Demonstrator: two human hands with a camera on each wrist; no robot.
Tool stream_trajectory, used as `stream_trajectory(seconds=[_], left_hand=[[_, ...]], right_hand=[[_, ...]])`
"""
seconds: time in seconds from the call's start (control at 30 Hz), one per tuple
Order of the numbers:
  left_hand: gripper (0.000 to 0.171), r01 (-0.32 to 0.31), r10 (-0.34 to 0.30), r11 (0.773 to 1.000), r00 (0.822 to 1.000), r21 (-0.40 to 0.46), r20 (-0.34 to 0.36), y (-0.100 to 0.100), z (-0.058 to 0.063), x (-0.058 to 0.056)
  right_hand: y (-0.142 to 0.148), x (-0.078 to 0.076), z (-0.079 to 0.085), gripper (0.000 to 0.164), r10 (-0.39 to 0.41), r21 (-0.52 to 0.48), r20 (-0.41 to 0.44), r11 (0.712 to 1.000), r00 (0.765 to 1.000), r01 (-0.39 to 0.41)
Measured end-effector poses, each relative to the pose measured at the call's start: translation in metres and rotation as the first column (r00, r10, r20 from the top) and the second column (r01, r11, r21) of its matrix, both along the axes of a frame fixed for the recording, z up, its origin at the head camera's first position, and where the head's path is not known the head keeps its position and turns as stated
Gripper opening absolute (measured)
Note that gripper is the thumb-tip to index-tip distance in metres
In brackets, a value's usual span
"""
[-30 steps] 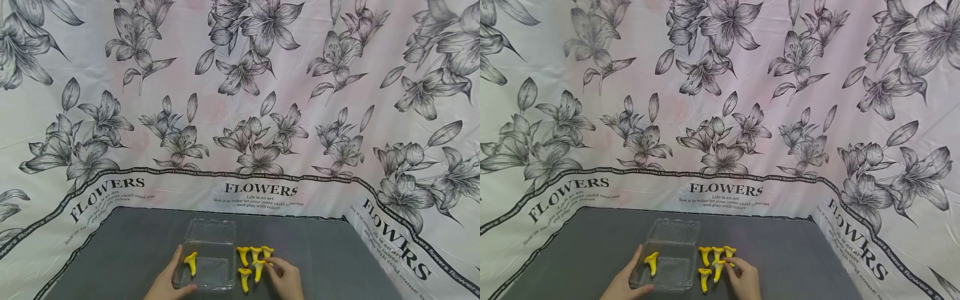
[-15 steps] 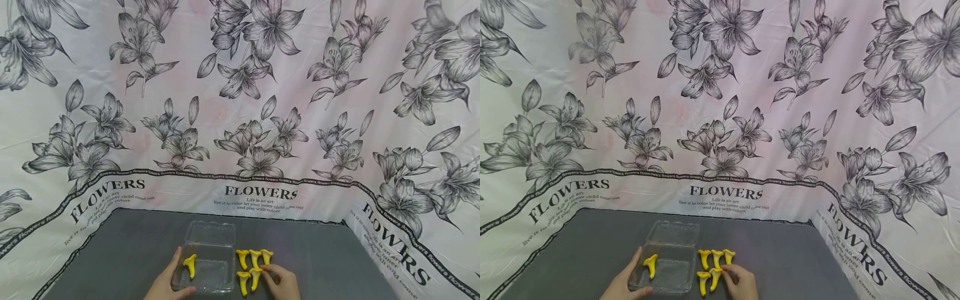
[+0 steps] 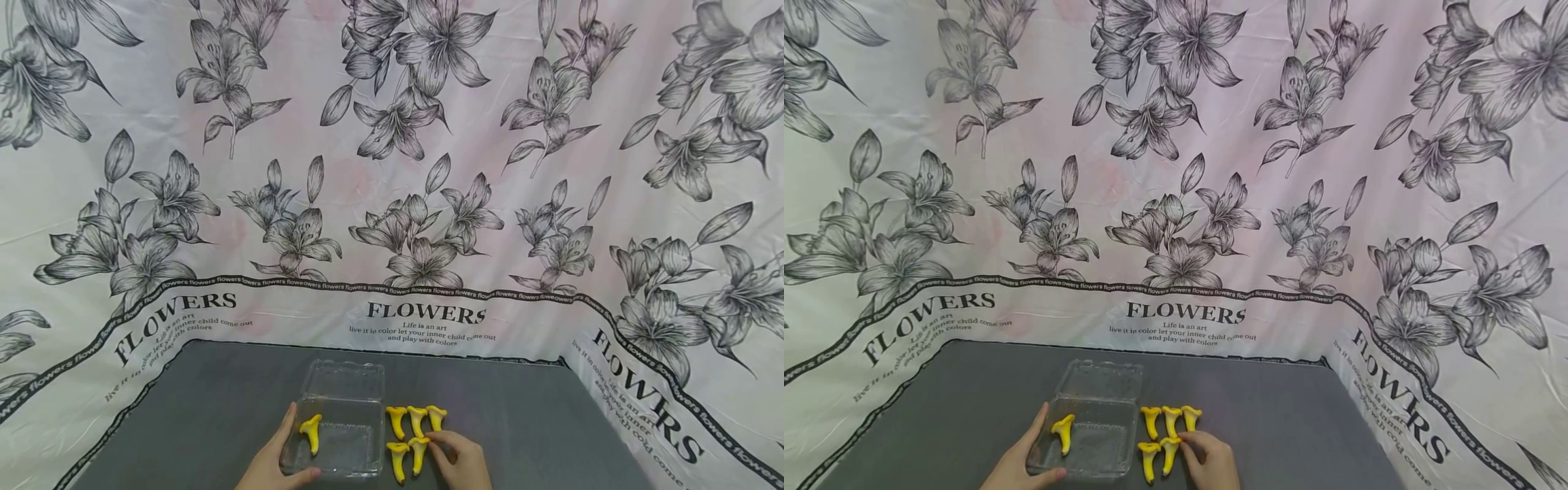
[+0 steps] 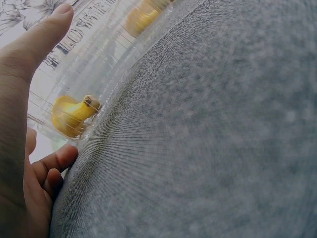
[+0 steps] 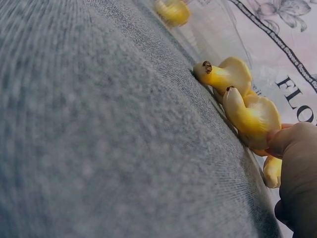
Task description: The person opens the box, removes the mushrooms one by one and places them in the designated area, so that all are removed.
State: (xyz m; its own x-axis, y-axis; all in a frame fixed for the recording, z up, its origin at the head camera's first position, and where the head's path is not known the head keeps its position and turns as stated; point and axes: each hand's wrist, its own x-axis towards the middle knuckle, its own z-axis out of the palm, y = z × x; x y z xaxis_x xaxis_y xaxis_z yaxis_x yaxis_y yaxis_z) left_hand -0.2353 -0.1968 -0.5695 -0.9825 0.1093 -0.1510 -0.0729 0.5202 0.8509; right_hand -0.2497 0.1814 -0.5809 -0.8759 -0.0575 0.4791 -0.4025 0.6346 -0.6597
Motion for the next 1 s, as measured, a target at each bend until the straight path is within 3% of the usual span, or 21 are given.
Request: stream_trajectory(seconds=[0.67, 1.0], left_hand=[[0.123, 0.008, -0.009, 1.0, 0.999, -0.02, -0.036, 0.004, 0.0064, -0.0006], [0.119, 0.016, -0.015, 0.999, 1.0, 0.028, -0.024, -0.0008, -0.0002, -0.0008]], right_hand=[[0.0029, -0.0014, 0.0025, 0.032, 0.067, -0.049, -0.007, 0.997, 0.998, -0.068], [0.0036, 0.0021, 0.0052, 0.036, 0.054, -0.085, 0.116, 0.995, 0.992, -0.044]])
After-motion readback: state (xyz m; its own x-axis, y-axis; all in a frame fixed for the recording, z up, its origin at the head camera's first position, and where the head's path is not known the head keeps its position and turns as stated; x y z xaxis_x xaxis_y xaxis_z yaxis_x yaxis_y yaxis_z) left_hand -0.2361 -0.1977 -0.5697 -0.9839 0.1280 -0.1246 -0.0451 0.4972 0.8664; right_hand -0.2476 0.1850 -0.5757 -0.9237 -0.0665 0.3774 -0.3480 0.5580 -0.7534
